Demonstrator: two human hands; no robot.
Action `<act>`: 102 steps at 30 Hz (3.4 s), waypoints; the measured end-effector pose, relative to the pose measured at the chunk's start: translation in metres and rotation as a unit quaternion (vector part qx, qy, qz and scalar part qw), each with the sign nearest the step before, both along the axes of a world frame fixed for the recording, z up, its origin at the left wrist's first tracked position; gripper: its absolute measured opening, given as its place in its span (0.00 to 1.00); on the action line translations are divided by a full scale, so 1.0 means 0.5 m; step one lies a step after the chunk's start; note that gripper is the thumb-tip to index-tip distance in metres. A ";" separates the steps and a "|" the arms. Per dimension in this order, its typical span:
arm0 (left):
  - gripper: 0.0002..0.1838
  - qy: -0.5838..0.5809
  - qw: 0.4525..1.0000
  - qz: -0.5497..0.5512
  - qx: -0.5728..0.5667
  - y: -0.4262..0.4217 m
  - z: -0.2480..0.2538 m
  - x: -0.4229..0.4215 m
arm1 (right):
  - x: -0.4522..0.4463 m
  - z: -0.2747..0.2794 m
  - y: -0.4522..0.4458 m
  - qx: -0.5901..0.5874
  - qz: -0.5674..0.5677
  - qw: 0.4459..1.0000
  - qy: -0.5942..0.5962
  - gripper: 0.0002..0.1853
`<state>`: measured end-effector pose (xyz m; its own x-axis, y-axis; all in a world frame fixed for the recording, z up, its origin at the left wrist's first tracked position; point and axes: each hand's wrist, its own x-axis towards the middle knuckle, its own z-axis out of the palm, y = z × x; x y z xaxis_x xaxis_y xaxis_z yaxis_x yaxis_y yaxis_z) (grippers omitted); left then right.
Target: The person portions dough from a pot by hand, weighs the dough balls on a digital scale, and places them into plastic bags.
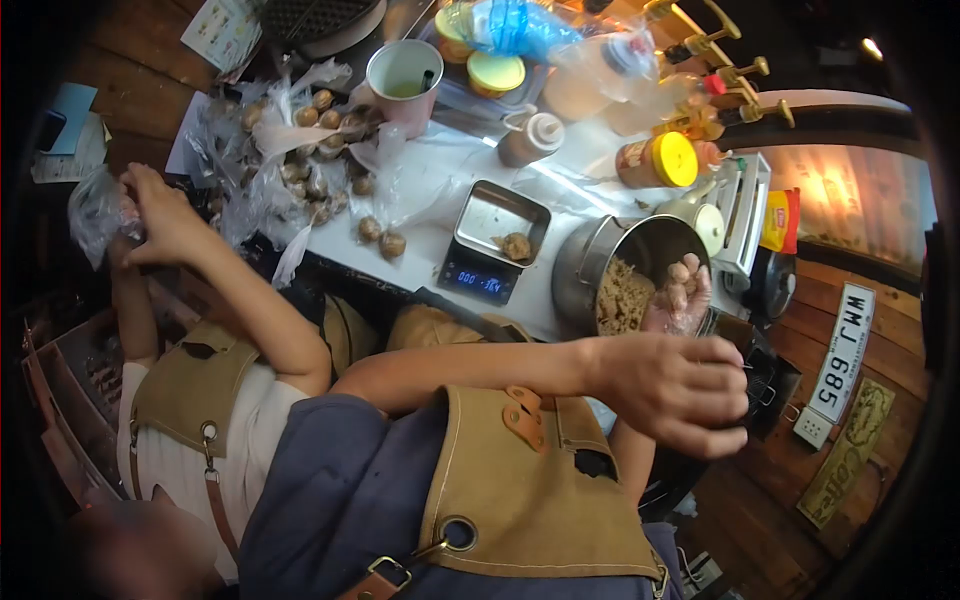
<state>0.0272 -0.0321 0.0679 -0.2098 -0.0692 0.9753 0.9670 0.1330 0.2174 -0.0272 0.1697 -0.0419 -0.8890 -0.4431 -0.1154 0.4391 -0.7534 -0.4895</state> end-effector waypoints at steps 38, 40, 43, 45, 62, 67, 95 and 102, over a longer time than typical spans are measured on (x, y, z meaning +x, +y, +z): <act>0.45 -0.765 0.316 -0.030 -0.560 -0.172 -0.443 0.115 | 0.067 0.141 -0.228 0.349 -0.169 0.922 -0.019 0.21; 0.46 -0.765 0.315 -0.054 -0.560 -0.181 -0.434 0.113 | 0.074 0.135 -0.215 0.361 -0.123 0.924 -0.004 0.21; 0.46 -0.771 0.323 -0.059 -0.546 -0.184 -0.445 0.116 | 0.079 0.124 -0.221 0.326 -0.043 0.944 0.007 0.21; 0.46 -0.774 0.321 -0.055 -0.543 -0.183 -0.443 0.115 | 0.083 0.120 -0.248 0.348 -0.027 0.937 0.003 0.19; 0.37 -0.770 0.304 -0.096 -0.553 -0.194 -0.413 0.096 | 0.056 -0.043 -0.424 0.387 0.116 0.908 -0.109 0.34; 0.38 -0.784 0.295 -0.101 -0.536 -0.194 -0.417 0.092 | 0.052 0.021 -0.386 0.360 0.112 0.926 -0.022 0.30; 0.35 -0.804 0.326 -0.138 -0.478 -0.233 -0.452 0.100 | 0.019 -0.020 -0.012 0.788 0.213 0.440 0.374 0.17; 0.36 -0.811 0.319 -0.137 -0.471 -0.235 -0.433 0.092 | 0.019 -0.037 -0.011 0.777 0.196 0.485 0.350 0.13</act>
<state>0.0732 -0.1495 -0.1484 -0.3632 0.3326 -0.8703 -0.3114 0.8370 0.4499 -0.0176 0.1644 -0.0606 -0.8343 -0.4546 -0.3119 -0.2834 0.8389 -0.4647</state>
